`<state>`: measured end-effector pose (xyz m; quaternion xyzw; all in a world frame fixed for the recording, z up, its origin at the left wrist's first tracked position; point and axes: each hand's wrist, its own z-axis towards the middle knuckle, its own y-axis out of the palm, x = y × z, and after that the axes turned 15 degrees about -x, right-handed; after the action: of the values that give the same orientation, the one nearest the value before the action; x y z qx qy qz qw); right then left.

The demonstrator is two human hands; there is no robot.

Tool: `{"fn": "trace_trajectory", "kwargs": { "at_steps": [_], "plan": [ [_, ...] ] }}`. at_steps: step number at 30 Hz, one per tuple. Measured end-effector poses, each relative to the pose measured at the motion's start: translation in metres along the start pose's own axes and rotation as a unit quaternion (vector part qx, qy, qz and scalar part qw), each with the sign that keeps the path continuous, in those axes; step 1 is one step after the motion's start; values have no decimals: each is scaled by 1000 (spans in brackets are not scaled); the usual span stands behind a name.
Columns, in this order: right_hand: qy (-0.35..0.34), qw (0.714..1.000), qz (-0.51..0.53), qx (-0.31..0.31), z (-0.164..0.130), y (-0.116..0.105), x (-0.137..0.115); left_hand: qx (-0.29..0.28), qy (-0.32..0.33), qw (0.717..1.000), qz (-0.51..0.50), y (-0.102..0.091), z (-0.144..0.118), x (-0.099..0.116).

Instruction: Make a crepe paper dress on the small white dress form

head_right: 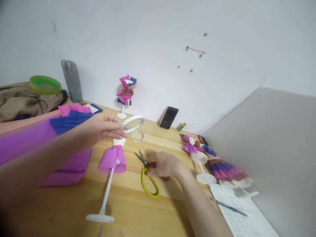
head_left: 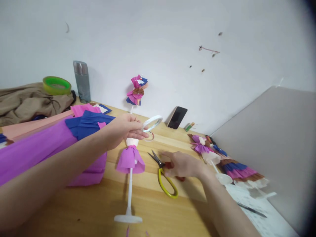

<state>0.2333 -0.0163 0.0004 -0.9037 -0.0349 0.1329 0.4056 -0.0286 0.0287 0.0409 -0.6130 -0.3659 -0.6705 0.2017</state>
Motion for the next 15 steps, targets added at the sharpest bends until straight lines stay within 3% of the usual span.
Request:
{"fn": "trace_trajectory", "kwargs": {
  "at_steps": [2,7,12,15],
  "plan": [
    [23,998,-60,25,10,7,-8,13,6,1000,-6,-3,-1,3],
    [40,995,-88,16,14,15,-19,27,12,998,-48,-8,-1,4],
    [40,996,-47,57,15,10,-16,3,55,994,-99,-13,2,0],
    [21,997,31,72,13,-1,-5,-3,79,991,-104,-11,2,0]
  ]
}}
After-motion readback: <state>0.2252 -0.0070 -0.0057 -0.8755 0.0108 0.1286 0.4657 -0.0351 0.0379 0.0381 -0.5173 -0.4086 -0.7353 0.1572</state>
